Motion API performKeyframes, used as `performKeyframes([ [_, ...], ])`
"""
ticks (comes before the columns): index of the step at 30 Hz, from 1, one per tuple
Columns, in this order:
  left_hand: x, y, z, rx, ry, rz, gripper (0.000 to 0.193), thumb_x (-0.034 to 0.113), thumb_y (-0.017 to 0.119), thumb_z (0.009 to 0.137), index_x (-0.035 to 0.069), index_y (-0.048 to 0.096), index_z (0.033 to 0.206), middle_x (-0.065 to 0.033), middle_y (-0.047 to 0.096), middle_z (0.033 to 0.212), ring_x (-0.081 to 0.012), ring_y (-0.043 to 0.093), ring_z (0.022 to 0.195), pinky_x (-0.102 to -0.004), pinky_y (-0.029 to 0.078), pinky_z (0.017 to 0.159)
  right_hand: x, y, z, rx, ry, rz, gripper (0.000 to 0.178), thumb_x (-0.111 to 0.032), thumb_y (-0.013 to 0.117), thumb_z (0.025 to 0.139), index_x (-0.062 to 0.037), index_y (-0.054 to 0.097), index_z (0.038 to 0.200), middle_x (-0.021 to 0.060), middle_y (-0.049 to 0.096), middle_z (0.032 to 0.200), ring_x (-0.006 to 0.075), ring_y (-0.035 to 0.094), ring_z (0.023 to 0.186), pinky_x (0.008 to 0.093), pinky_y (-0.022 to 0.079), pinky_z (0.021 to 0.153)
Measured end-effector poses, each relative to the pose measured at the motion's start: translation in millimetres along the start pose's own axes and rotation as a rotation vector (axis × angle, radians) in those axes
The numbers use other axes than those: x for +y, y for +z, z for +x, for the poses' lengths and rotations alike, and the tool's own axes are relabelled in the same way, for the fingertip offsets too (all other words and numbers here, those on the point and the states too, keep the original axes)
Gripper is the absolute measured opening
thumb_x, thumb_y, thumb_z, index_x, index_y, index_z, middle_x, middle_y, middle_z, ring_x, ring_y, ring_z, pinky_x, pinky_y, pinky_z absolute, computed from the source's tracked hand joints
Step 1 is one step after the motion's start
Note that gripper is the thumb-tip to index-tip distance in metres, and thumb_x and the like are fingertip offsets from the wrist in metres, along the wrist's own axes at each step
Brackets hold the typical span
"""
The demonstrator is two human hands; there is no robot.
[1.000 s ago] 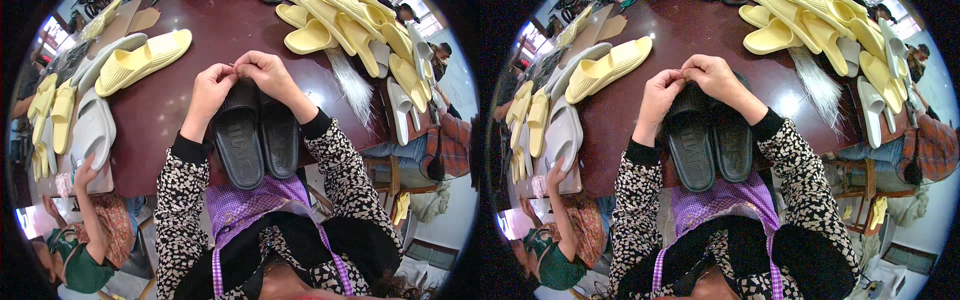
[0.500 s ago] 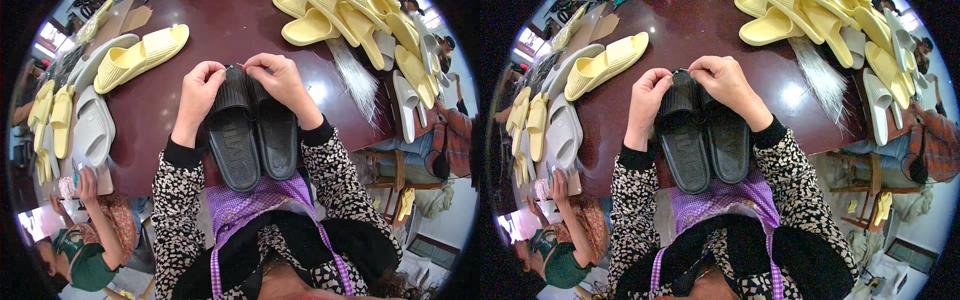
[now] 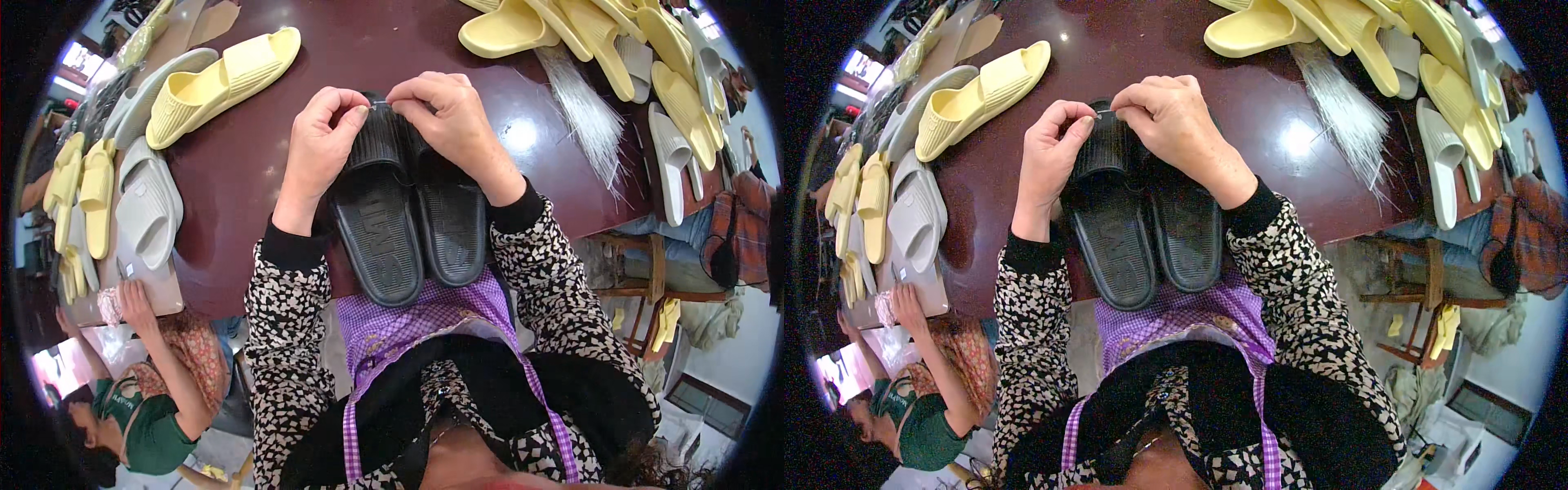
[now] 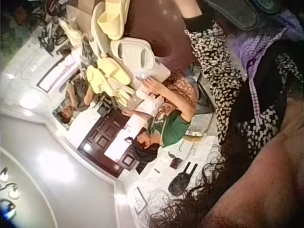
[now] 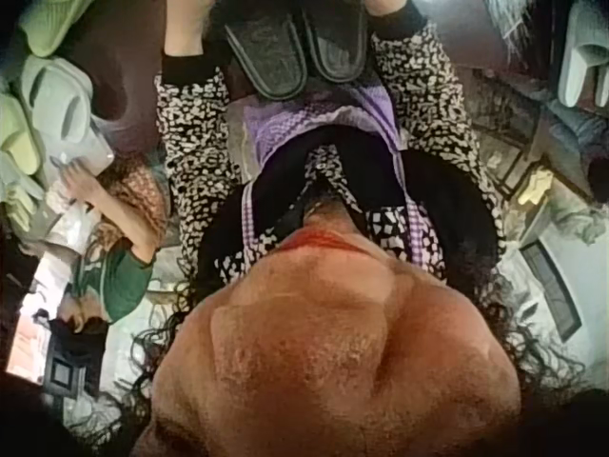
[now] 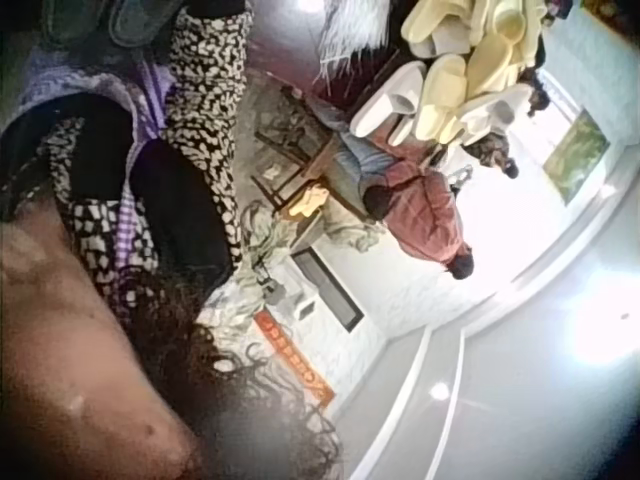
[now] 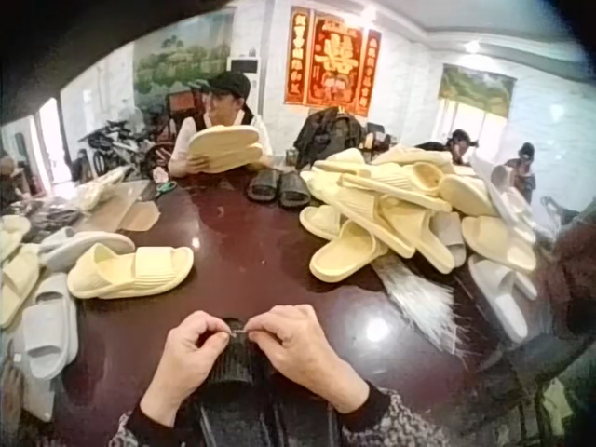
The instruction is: The person pairs and secures slide sandals by threading plastic fasteners through the straps of the slides by hand.
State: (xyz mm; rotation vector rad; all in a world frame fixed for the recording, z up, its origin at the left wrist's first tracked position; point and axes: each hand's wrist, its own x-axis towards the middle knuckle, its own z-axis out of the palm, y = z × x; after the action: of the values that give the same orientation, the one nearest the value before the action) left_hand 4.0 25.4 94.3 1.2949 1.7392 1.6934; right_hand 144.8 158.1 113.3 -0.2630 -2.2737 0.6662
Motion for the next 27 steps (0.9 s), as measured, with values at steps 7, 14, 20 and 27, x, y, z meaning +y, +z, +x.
performKeyframes([
  [7, -0.7, -2.0, 0.9, -0.045, 0.048, 0.051, 0.007, 0.005, 0.061, 0.089, -0.001, 0.064, 0.091, -0.0008, 0.055, 0.085, -0.0087, 0.05, 0.075, -0.023, 0.043, 0.069, 2.9, -0.2, -2.4, -0.002, -0.07, -0.077, 0.007, -0.009, 0.07, 0.079, -0.0122, 0.071, 0.085, 0.0001, 0.062, 0.075, 0.0186, 0.058, 0.076, 0.0332, 0.039, 0.079],
  [14, -0.5, -5.0, 1.2, -0.1, 0.035, 0.028, 0.007, 0.004, 0.06, 0.089, 0.0, 0.064, 0.091, -0.0009, 0.055, 0.085, -0.0091, 0.051, 0.077, -0.0235, 0.043, 0.071, -0.2, -2.3, -3.7, -0.044, -0.073, -0.108, 0.008, -0.009, 0.069, 0.079, -0.0135, 0.07, 0.086, -0.0006, 0.061, 0.077, 0.0188, 0.057, 0.08, 0.033, 0.038, 0.083],
  [20, -1.0, -6.6, 2.5, -0.143, 0.011, -0.016, 0.007, 0.005, 0.059, 0.09, 0.0, 0.063, 0.093, -0.0013, 0.057, 0.087, -0.0098, 0.054, 0.081, -0.0243, 0.044, 0.074, 0.3, -3.4, -2.6, -0.052, -0.112, -0.125, 0.009, -0.008, 0.07, 0.079, -0.014, 0.07, 0.086, -0.001, 0.06, 0.079, 0.0186, 0.057, 0.083, 0.0328, 0.038, 0.084],
  [27, -5.9, -8.5, 3.2, -0.202, -0.053, -0.055, 0.01, 0.01, 0.061, 0.09, 0.001, 0.064, 0.094, -0.0028, 0.061, 0.09, -0.0111, 0.055, 0.084, -0.0256, 0.045, 0.077, 0.4, 0.5, -1.1, -0.032, -0.221, -0.158, 0.011, -0.006, 0.07, 0.076, -0.0133, 0.068, 0.084, -0.0016, 0.062, 0.081, 0.0178, 0.059, 0.085, 0.033, 0.038, 0.086],
])
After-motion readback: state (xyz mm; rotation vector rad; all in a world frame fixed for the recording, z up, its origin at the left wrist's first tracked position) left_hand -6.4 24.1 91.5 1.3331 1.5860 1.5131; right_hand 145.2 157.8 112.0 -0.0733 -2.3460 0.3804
